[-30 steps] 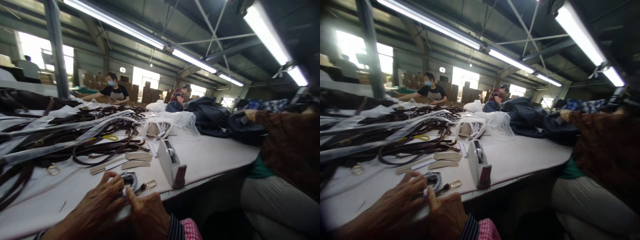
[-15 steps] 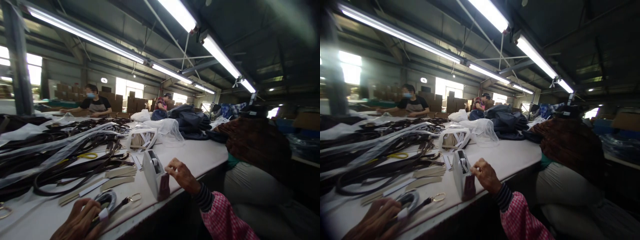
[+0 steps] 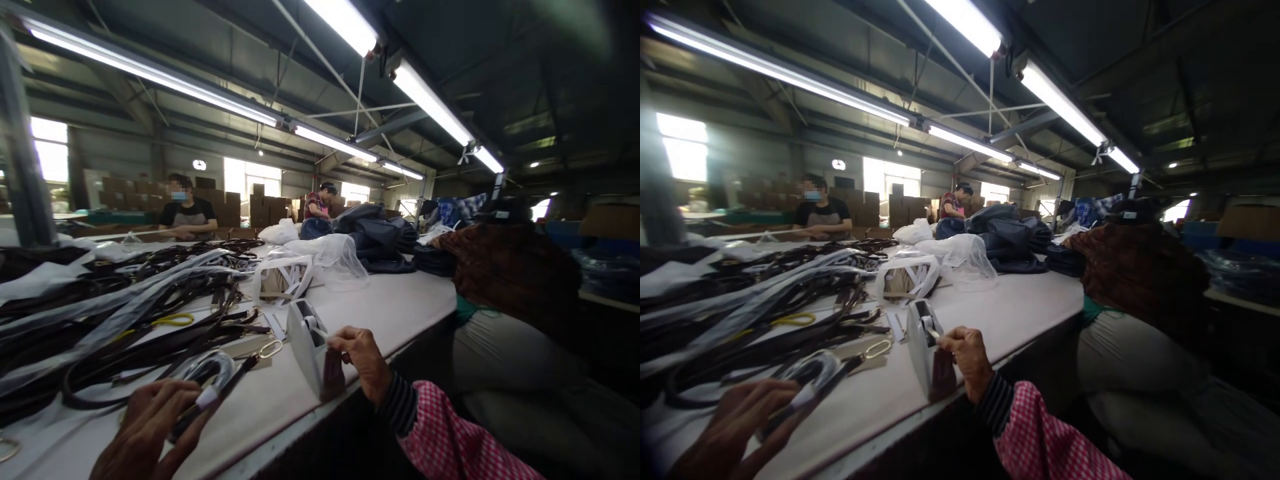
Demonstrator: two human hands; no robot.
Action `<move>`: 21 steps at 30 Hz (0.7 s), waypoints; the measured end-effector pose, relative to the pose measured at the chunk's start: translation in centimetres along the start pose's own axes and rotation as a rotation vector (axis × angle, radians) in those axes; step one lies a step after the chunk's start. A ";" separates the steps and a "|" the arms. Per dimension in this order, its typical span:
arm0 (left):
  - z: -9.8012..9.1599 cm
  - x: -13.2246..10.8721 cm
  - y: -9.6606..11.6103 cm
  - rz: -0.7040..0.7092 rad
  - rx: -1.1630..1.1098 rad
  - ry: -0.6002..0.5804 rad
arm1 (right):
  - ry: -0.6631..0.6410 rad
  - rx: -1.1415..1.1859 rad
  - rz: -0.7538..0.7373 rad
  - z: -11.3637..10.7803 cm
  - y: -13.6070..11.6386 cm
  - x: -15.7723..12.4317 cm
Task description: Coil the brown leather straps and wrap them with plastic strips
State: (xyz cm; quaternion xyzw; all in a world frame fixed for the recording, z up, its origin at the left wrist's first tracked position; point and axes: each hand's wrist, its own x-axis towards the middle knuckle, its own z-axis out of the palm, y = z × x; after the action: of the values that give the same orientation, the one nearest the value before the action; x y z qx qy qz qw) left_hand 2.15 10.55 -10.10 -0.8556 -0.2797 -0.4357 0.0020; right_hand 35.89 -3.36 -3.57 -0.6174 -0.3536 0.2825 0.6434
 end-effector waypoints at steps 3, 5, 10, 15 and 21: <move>-1.1 0.3 1.5 -0.126 -0.067 -0.025 | 0.058 0.097 -0.072 -0.4 0.8 -2.1; -1.7 0.7 2.1 -0.220 -0.127 -0.047 | 0.062 0.139 -0.053 -0.7 1.5 -3.5; -2.8 3.0 3.5 -0.420 -0.318 -0.288 | -0.004 0.168 0.086 -0.6 3.3 -4.6; -3.2 4.6 6.8 -0.539 -0.552 -0.275 | 0.019 0.066 0.033 -1.2 4.1 -3.6; -4.0 4.5 9.2 -0.540 -0.571 -0.250 | -0.068 -0.089 0.055 -2.5 5.5 -5.0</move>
State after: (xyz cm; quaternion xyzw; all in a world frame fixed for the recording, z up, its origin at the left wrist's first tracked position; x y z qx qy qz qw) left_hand 5.72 3.94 -2.00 -0.7638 -0.3603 -0.3735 -0.3837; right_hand 35.34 -8.46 -9.49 -0.6449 -0.3703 0.3049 0.5950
